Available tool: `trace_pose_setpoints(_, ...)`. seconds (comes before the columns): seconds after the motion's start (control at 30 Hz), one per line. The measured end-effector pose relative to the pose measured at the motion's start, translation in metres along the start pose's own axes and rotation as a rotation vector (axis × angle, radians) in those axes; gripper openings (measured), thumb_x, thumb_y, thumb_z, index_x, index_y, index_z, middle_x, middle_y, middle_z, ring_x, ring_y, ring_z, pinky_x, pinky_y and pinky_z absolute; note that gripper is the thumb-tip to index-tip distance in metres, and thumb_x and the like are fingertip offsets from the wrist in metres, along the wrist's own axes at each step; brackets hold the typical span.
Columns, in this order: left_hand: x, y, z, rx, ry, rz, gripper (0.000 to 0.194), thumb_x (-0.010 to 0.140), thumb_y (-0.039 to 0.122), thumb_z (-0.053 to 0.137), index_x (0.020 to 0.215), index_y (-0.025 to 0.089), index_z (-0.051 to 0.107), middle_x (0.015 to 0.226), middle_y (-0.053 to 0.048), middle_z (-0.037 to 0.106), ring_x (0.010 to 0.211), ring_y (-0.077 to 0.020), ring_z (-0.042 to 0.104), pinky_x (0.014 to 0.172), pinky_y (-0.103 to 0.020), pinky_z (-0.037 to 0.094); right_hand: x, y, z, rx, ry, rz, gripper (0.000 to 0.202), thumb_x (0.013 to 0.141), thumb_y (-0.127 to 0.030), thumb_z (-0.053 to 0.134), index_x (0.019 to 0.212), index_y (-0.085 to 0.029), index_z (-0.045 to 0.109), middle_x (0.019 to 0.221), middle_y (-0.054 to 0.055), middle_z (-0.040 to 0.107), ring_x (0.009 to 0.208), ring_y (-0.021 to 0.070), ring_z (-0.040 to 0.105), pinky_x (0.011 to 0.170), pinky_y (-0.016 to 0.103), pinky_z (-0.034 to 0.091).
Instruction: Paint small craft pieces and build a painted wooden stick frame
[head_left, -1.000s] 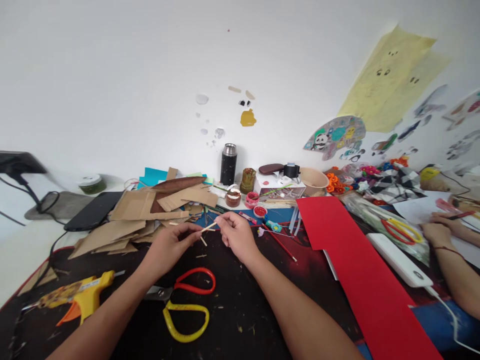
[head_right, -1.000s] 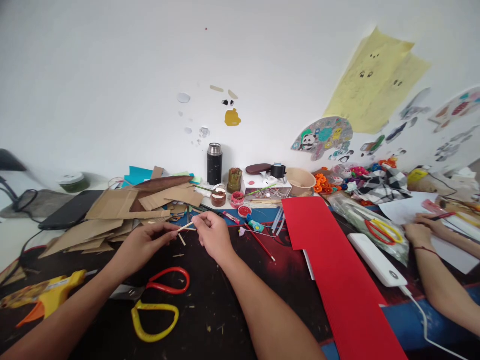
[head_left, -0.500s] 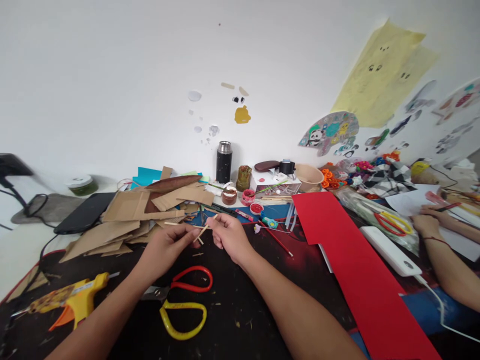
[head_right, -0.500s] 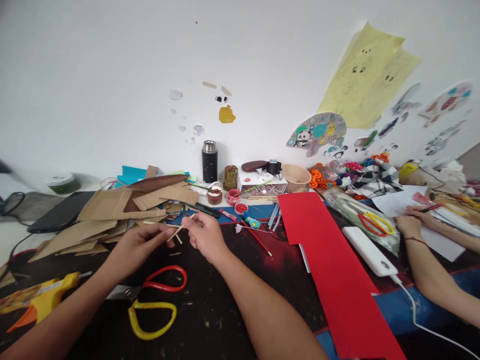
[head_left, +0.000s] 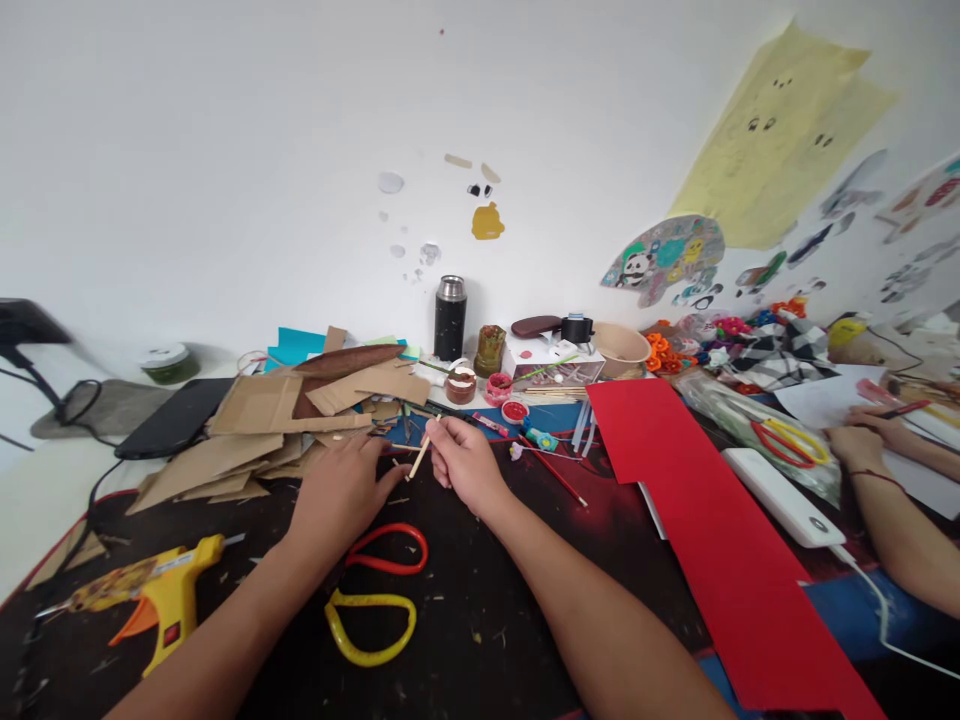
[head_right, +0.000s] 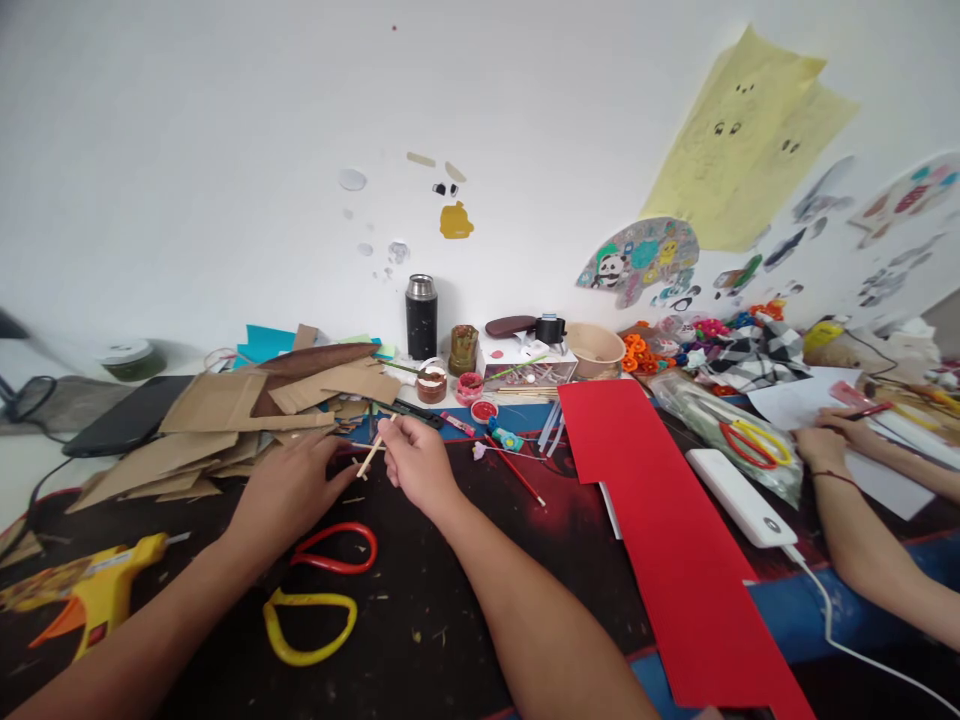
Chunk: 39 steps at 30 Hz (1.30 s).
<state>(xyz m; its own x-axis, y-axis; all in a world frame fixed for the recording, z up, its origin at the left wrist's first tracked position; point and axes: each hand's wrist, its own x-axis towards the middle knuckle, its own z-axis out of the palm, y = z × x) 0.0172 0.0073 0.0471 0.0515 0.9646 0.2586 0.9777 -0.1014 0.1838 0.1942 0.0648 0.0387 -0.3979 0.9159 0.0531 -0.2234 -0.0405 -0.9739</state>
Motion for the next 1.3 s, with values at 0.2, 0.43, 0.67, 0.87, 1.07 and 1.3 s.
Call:
trace_pose_setpoints(0.2, 0.001, -0.003, 0.013, -0.039, -0.048, 0.021, 0.024, 0.099, 0.037, 0.059, 0.102, 0.018, 0.074, 0.103, -0.015, 0.077, 0.102, -0.0378, 0.074, 0.089, -0.046, 0.054, 0.001, 0.001, 0.000, -0.034, -0.016, -0.001, 0.053, 0.092, -0.072, 0.072, 0.078, -0.024, 0.052, 0.049, -0.012, 0.044, 0.037, 0.0078, 0.038, 0.038, 0.022, 0.029)
trace_pose_setpoints(0.43, 0.004, -0.005, 0.019, -0.390, -0.051, -0.071, 0.022, 0.090, 0.032, 0.058, 0.106, 0.021, 0.070, 0.102, -0.013, 0.081, 0.097, -0.0348, 0.075, 0.086, -0.044, 0.054, 0.000, 0.003, 0.002, -0.102, 0.003, -0.011, 0.051, 0.093, -0.069, 0.070, 0.077, -0.024, 0.054, 0.049, -0.011, 0.047, 0.038, 0.0084, 0.040, 0.039, 0.022, 0.031)
trace_pose_setpoints(0.67, 0.005, 0.002, 0.009, -0.837, -0.036, -0.119, 0.028, 0.087, 0.043, 0.064, 0.104, 0.023, 0.074, 0.094, -0.007, 0.080, 0.087, -0.0281, 0.073, 0.082, -0.040, 0.054, -0.001, 0.003, 0.001, -0.133, -0.006, -0.003, 0.049, 0.093, -0.068, 0.070, 0.078, -0.024, 0.055, 0.052, -0.011, 0.046, 0.039, 0.0088, 0.040, 0.039, 0.022, 0.031)
trace_pose_setpoints(0.87, 0.006, -0.003, -0.004, -1.348, -0.058, -0.392, 0.052, 0.068, 0.049, 0.092, 0.108, 0.020, 0.075, 0.089, -0.002, 0.077, 0.078, -0.0202, 0.068, 0.077, -0.033, 0.054, -0.001, 0.003, -0.001, -0.184, 0.010, -0.011, 0.049, 0.095, -0.067, 0.068, 0.077, -0.024, 0.053, 0.052, -0.009, 0.048, 0.040, 0.0095, 0.041, 0.040, 0.023, 0.032)
trace_pose_setpoints(1.07, 0.003, 0.003, -0.010, -1.436, -0.113, -0.386, 0.063, 0.067, 0.046, 0.097, 0.119, 0.021, 0.073, 0.085, 0.000, 0.076, 0.077, -0.0183, 0.066, 0.075, -0.031, 0.054, -0.001, 0.010, -0.003, -0.281, -0.003, -0.036, 0.046, 0.098, -0.064, 0.066, 0.078, -0.024, 0.055, 0.053, -0.008, 0.049, 0.043, 0.0114, 0.045, 0.044, 0.023, 0.032)
trace_pose_setpoints(1.3, 0.003, 0.004, -0.011, -1.336, -0.179, -0.322, 0.058, 0.070, 0.051, 0.093, 0.114, 0.020, 0.074, 0.087, -0.002, 0.077, 0.080, -0.0205, 0.070, 0.074, -0.033, 0.056, -0.001, 0.014, -0.004, -0.283, 0.006, -0.027, 0.045, 0.098, -0.064, 0.067, 0.081, -0.024, 0.058, 0.053, -0.008, 0.047, 0.044, 0.0117, 0.043, 0.045, 0.023, 0.031)
